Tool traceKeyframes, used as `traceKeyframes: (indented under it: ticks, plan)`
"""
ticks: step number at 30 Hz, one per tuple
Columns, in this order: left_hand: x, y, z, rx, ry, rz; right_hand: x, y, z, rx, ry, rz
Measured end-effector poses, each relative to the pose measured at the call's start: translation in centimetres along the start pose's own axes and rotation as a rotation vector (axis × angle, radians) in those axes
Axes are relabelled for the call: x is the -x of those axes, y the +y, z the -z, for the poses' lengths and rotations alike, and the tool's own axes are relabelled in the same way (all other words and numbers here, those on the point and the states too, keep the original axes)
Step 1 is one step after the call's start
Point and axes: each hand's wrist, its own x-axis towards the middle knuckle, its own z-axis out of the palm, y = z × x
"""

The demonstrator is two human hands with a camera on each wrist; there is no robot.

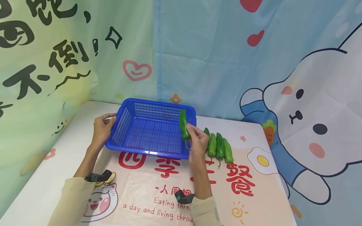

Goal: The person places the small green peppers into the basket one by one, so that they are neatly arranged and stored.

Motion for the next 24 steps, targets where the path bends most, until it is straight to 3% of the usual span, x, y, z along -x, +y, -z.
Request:
traceKeyframes:
  ticks: [7, 17, 24]
  plan:
    - [0.0, 0.1, 0.0, 0.004, 0.002, 0.011, -0.2, 0.4, -1.0, 0.011, -0.016, -0.021]
    - [0.0, 0.0, -0.1, -0.007, 0.006, 0.016, -0.7, 1.3, -2.7, 0.004, -0.023, -0.161]
    - [-0.1, 0.1, -0.1, -0.012, 0.012, 0.014, -1.0, 2.1, -3.7, -0.028, -0.021, -0.188]
